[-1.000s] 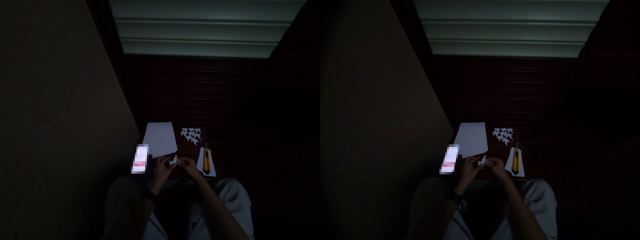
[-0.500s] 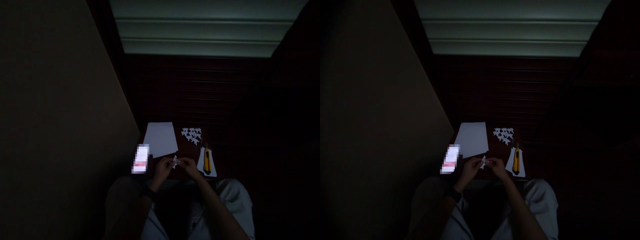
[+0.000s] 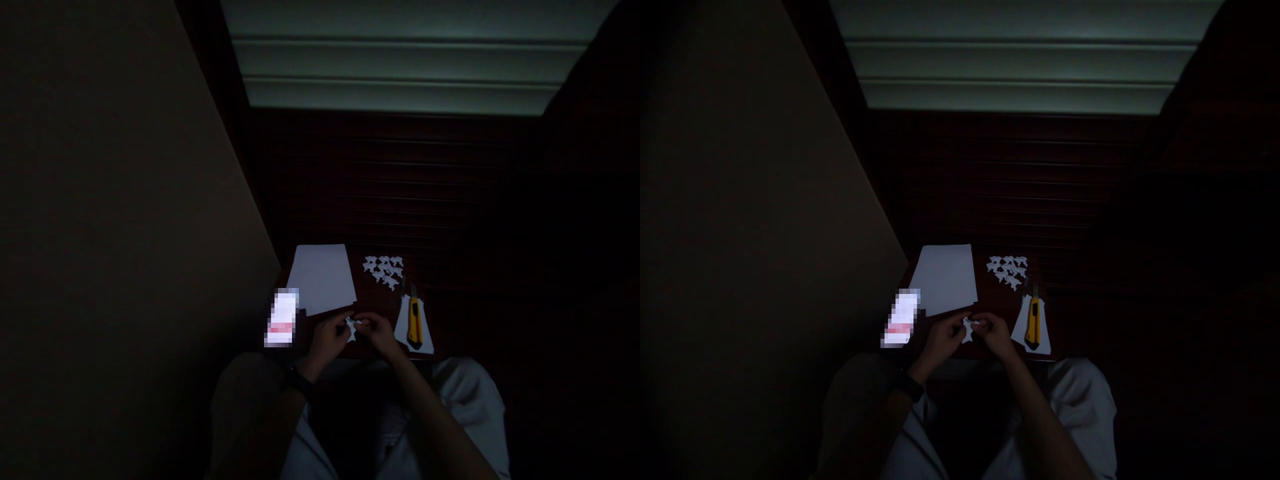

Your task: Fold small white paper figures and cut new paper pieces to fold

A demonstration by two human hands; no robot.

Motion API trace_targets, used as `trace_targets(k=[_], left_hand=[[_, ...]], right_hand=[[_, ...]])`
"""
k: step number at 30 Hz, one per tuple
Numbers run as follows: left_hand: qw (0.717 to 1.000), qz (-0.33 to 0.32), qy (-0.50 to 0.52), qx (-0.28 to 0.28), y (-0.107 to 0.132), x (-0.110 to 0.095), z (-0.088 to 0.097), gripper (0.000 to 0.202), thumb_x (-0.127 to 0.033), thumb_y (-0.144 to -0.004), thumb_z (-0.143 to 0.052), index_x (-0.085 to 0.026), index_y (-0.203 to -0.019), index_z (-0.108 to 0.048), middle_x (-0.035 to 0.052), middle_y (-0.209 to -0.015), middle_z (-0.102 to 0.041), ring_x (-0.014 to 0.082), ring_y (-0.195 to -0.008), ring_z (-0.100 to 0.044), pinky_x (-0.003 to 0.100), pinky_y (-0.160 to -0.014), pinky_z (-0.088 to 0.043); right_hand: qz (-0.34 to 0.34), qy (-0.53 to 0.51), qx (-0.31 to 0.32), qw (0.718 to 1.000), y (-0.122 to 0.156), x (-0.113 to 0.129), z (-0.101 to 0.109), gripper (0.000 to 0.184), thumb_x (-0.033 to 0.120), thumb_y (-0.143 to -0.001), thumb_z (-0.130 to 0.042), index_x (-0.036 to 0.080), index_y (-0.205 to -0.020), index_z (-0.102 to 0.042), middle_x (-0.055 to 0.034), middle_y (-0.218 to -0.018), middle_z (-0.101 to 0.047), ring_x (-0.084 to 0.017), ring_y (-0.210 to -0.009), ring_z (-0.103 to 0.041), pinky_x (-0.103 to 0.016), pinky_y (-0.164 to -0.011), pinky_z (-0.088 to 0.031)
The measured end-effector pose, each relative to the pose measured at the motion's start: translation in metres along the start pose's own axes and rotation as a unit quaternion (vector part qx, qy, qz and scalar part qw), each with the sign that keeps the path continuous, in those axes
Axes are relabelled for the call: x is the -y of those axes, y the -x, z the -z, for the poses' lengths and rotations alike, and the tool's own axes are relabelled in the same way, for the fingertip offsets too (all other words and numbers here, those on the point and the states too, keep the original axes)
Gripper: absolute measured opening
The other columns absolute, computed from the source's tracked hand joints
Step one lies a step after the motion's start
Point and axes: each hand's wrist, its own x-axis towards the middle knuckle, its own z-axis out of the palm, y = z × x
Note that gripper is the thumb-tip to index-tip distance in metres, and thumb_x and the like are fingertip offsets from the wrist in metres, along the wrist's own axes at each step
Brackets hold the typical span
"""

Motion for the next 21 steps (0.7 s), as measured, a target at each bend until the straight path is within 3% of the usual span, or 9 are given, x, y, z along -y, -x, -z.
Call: trace_targets(k=[6, 11, 16, 21], left_hand=[[0.987, 0.042, 0.156, 0.023, -0.004, 0.012, 0.0, 0.032, -0.024, -0.072, -0.055, -0.015, -0.102, -0.063, 0.0038, -0.076, -0.063, 0.0119, -0.065, -0.056, 0.02, -0.057, -0.043], [0.961, 0.134, 0.233, 0.07, -0.004, 0.013, 0.002, 0.041, -0.044, -0.075, -0.05, -0.011, -0.095, -0.064, -0.001, -0.053, -0.052, 0.0052, -0.038, -0.039, 0.016, -0.036, -0.025], [0.944, 0.173, 0.277, 0.047, -0.008, 0.014, 0.0, 0.049, -0.05, -0.073, -0.05, -0.013, -0.104, -0.057, -0.0006, -0.064, -0.055, 0.0021, -0.034, -0.032, 0.016, -0.033, -0.02], [0.935, 0.181, 0.28, 0.12, -0.009, 0.009, 0.006, 0.05, -0.053, -0.07, -0.053, -0.011, -0.096, -0.061, 0.0007, -0.063, -0.055, 0.0026, -0.037, -0.032, 0.016, -0.035, -0.018]], right_hand=[[0.02, -0.011, -0.027, 0.999, 0.0, -0.002, -0.001, 0.026, 0.038, -0.067, -0.063, 0.017, -0.083, -0.061, -0.0007, -0.066, -0.058, -0.012, -0.056, -0.05, -0.022, -0.052, -0.039], [0.018, 0.021, -0.013, 1.0, -0.001, -0.004, 0.002, 0.026, 0.036, -0.069, -0.06, 0.016, -0.083, -0.066, -0.0038, -0.071, -0.063, -0.014, -0.061, -0.054, -0.024, -0.056, -0.041], [0.023, 0.043, 0.0, 0.999, -0.002, -0.005, 0.004, 0.022, 0.034, -0.07, -0.059, 0.017, -0.08, -0.068, -0.0034, -0.071, -0.065, -0.015, -0.062, -0.055, -0.025, -0.058, -0.042], [0.02, 0.024, 0.005, 0.999, -0.002, -0.004, 0.003, 0.022, 0.034, -0.068, -0.059, 0.016, -0.079, -0.068, -0.0042, -0.073, -0.066, -0.015, -0.063, -0.056, -0.026, -0.059, -0.043]])
